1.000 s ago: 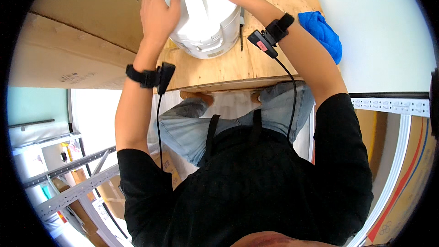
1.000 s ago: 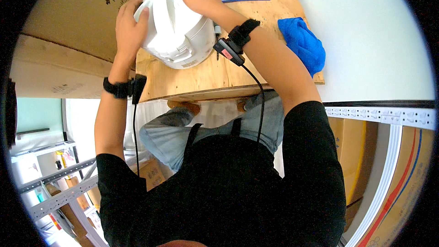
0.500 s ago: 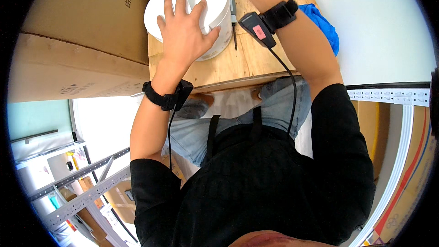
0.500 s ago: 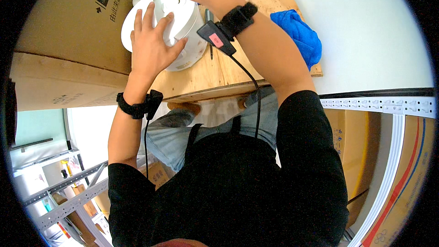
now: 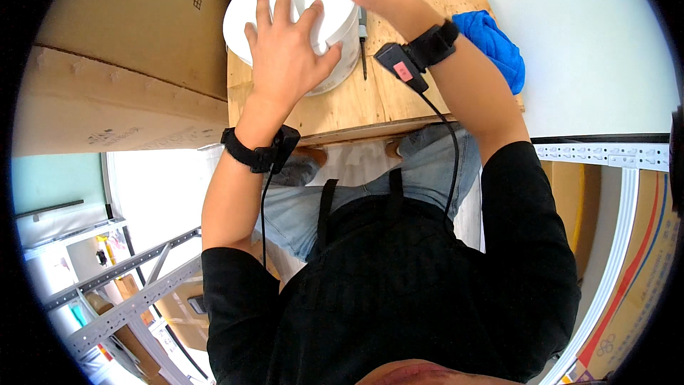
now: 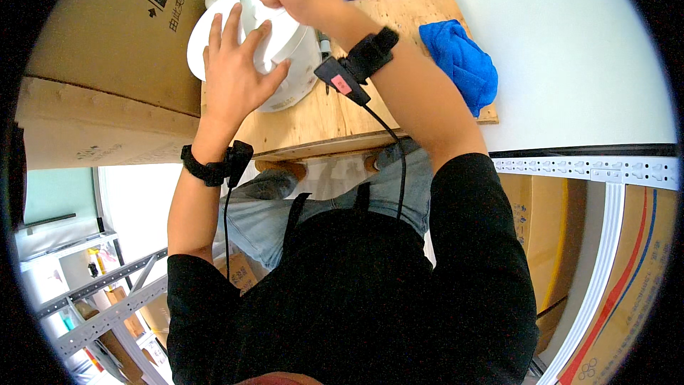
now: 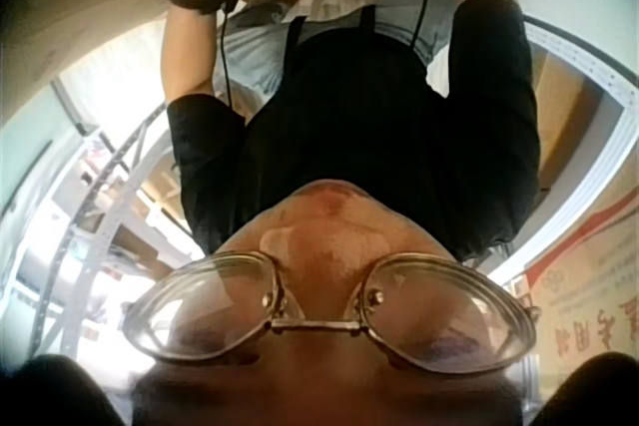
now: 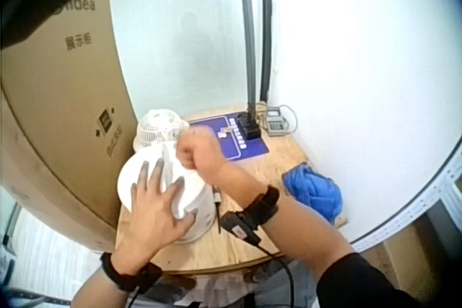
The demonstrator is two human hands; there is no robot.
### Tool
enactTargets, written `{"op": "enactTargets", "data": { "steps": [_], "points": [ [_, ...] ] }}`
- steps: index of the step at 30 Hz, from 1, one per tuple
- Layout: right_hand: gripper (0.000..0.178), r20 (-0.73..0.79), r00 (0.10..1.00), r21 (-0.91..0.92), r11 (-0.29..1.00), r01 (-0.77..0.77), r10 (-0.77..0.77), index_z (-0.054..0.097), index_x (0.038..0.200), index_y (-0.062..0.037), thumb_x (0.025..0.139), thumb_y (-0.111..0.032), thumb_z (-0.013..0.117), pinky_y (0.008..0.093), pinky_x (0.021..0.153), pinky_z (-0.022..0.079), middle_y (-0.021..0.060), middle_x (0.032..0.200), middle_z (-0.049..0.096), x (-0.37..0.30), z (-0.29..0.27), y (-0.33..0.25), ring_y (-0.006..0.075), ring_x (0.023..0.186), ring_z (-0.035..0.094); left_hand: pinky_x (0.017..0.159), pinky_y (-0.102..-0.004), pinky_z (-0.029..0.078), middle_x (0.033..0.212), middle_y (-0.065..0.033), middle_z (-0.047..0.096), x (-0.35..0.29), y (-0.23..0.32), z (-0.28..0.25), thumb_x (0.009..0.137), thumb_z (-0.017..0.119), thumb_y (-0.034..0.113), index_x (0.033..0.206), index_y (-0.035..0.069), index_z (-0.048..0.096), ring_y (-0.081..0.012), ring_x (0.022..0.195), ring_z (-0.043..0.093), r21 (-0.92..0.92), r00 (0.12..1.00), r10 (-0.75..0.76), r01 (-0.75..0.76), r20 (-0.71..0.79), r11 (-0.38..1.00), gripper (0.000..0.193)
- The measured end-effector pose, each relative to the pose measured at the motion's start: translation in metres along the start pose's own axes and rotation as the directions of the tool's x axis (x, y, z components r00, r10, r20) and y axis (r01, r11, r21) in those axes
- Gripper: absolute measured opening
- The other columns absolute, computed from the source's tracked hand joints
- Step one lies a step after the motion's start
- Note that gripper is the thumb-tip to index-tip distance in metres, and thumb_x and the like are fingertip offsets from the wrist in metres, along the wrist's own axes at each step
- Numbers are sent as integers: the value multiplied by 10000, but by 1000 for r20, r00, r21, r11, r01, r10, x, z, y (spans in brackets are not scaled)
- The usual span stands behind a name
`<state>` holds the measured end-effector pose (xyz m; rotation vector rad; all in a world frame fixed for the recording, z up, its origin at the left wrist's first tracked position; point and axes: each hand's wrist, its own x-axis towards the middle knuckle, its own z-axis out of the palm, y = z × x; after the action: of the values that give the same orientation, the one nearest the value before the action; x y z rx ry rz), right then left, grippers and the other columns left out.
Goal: The person uses a screwdriver to fasten screws into the lid of a white bucket-like appliance. They then wipe the lid with a blue cloth and place a white plastic cover on top, securing it by hand.
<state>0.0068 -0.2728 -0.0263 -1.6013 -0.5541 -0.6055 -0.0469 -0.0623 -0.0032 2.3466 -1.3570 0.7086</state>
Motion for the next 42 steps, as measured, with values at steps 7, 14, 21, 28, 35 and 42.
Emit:
{"op": "enactTargets", "data": {
  "steps": [7,14,21,28,35,42],
  "points": [
    [285,-111,896,500,803,-324,430,504,580,-46,840,-47,619,251,426,224,-4,527,415,-18,22,-44,61,448,325,899,-703,382,1458,-226,387,-3,-1,0,668,773,383,1192,137,672,-497,1355,300,29,1000,-7,7,9,1000,588],
    [191,-254,862,-252,831,-497,438,613,760,-61,913,-161,668,208,525,371,-3,621,532,-80,-17,-103,89,541,480,1009,-643,344,1491,-231,373,-2,3,-4,707,780,397,1235,131,647,-480,1390,290,18,998,-62,62,22,998,606],
    [635,-601,753,-795,-299,-529,267,602,1244,-166,723,-455,820,430,867,516,121,1137,630,-206,-126,-145,278,1086,601,1015,-463,423,1374,-209,514,1,68,-7,781,746,213,1209,63,629,-387,1270,485,-426,999,23,-42,-48,904,468],
    [813,-735,496,-649,-267,-713,462,445,1411,-249,685,-287,806,585,931,480,149,1335,511,-267,-149,-118,384,1244,481,804,-364,540,1003,-150,706,-6,127,76,843,702,247,1107,30,673,-275,922,691,-656,874,-20,379,486,653,342],
    [678,-675,697,-675,179,-715,241,574,1315,-148,669,-180,777,434,914,518,207,1170,633,-241,-177,-156,386,1059,630,775,-361,541,956,-130,716,-4,123,105,816,688,260,1084,37,680,-260,865,694,-643,838,-56,458,543,614,348],
    [743,-738,583,-278,634,-722,340,455,1307,71,772,-301,812,373,834,564,222,1122,635,-218,-170,-178,288,990,665,791,-328,532,1036,-133,687,-9,125,107,850,684,232,1214,2,605,-216,919,680,-712,794,-25,559,608,424,437]
  ]
}}
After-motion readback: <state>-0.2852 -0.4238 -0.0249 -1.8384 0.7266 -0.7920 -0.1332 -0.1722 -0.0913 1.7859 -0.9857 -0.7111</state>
